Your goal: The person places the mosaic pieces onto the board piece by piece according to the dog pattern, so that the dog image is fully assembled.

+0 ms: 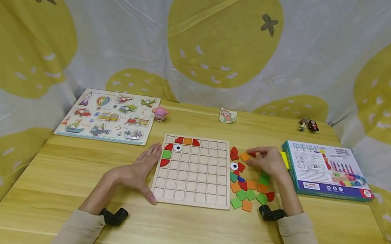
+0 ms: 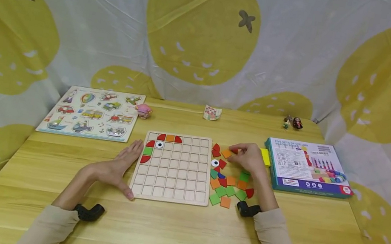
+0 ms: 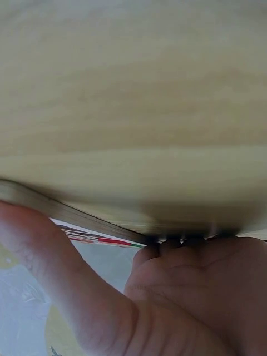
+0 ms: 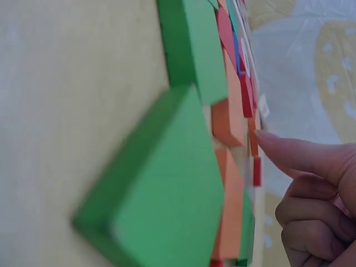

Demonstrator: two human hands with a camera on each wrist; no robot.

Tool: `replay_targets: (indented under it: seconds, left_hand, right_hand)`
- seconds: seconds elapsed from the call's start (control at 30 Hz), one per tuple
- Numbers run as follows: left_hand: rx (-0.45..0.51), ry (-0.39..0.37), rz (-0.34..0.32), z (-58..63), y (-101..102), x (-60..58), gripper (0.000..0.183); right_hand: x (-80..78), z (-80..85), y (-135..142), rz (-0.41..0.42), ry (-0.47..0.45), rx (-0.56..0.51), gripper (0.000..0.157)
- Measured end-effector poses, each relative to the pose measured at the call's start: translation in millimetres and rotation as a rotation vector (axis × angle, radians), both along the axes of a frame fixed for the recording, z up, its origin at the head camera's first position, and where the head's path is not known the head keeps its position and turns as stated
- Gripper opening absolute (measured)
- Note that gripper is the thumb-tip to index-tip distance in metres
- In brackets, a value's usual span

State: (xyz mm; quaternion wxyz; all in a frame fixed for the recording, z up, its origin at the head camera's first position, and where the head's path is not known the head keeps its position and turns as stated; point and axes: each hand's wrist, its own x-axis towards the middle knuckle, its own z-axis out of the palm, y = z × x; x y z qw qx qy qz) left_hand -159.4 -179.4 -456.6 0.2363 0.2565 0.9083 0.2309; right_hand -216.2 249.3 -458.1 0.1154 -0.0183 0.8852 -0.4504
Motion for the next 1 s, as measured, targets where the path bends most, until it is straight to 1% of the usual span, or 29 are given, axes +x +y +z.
replay_targets:
  seconds: [0.2,0.3,0.43,0.53,0.67,0.73,0.8,0.9,1.0]
  left_hand:
    - [0.005,0.002,0.001,-2.2,-1,-0.7,0.152]
    - [0.008,0.004,0.001,-2.9,-1,-0.9,0.152]
    - [0.01,0.003,0.0,-2.4,-1,-0.9,0.152]
    - [0.011,0.006,0.001,-2.7,-1,-1.0,0.153]
    - [0.013,0.008,0.007,-2.9,-1,-0.9,0.153]
    - [0.016,0.007,0.011,-2.6,-2,-0.5,0.152]
    - [0.016,0.007,0.013,-2.1,-3,-0.2,0.152]
    - [0.015,0.008,0.012,-1.9,-3,-0.5,0.152]
    - [0.012,0.011,0.006,-2.3,-1,-1.5,0.152]
  right_hand:
    - [-2.7,1.0,12,-0.062,0.033,0.064,0.043]
    - [-3.1,0.3,16,-0.068,0.036,0.055,0.041]
    - [2.2,0.2,18,-0.032,0.021,0.031,0.034]
    - [11.2,2.7,18,0.017,-0.002,0.044,0.029]
    - [24.2,5.6,18,0.079,-0.037,0.056,0.027]
    - [29.0,5.3,16,0.102,-0.058,0.036,0.027]
    - [32.0,4.5,11,0.118,-0.071,0.007,0.027]
    - [33.6,1.6,2,0.154,-0.06,-0.006,0.024]
    - [33.0,-1.4,-8,0.155,-0.046,-0.006,0.019]
